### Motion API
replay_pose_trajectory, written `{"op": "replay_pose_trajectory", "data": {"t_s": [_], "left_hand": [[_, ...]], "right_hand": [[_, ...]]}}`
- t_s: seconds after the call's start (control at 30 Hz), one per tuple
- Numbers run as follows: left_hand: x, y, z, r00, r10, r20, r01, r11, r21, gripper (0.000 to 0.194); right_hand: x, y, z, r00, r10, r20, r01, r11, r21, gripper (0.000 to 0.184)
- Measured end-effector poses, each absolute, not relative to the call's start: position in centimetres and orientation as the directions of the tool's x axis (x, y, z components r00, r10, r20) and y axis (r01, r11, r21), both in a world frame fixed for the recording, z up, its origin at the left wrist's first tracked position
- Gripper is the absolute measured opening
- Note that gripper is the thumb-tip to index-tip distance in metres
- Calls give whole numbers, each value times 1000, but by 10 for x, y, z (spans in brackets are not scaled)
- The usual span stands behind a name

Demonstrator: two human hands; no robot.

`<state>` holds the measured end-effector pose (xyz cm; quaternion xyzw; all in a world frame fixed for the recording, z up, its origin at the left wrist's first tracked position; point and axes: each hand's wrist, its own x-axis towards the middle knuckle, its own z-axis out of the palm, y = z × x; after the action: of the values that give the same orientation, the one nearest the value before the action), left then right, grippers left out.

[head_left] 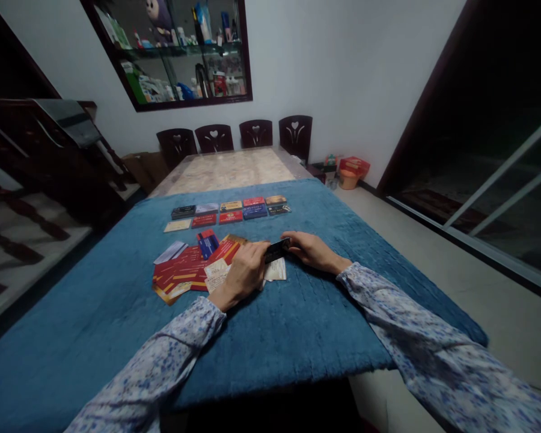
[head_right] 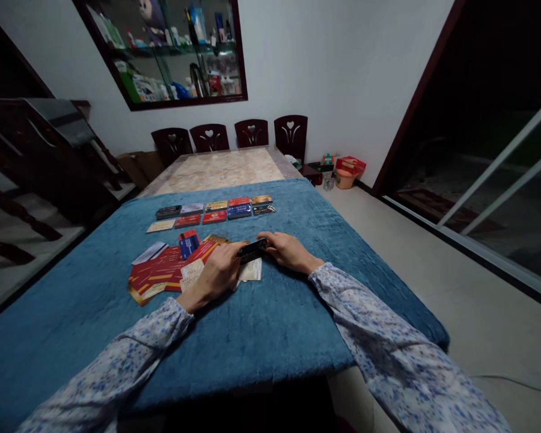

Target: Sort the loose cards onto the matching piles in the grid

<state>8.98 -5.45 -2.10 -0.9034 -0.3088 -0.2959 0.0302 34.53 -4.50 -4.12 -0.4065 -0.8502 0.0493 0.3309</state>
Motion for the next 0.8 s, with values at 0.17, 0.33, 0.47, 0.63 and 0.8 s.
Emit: {"op": "replay_pose_trajectory", "data": {"t_s": [0.17,0.33,0.47,0.63,0.8], "left_hand": [[90,-56,-20,619,620,482,643,-753,143,39],[91,-55,-23,598,668,443,680,-715,162,45],[92,-54,-25,588,687,427,688,-702,182,49],[93,-54,-24,584,705,403,691,-692,209,51],[93,-54,-21,578,721,382,691,-682,241,52]], "right_hand": [[346,-45,-43,-452,726,519,677,658,-331,41],[345,-45,-43,-476,715,511,678,669,-305,44],[345,-46,-42,-503,686,526,654,700,-287,47],[346,-47,-42,-517,672,531,652,711,-264,53],[346,-47,-41,-525,653,546,643,725,-248,58]]}}
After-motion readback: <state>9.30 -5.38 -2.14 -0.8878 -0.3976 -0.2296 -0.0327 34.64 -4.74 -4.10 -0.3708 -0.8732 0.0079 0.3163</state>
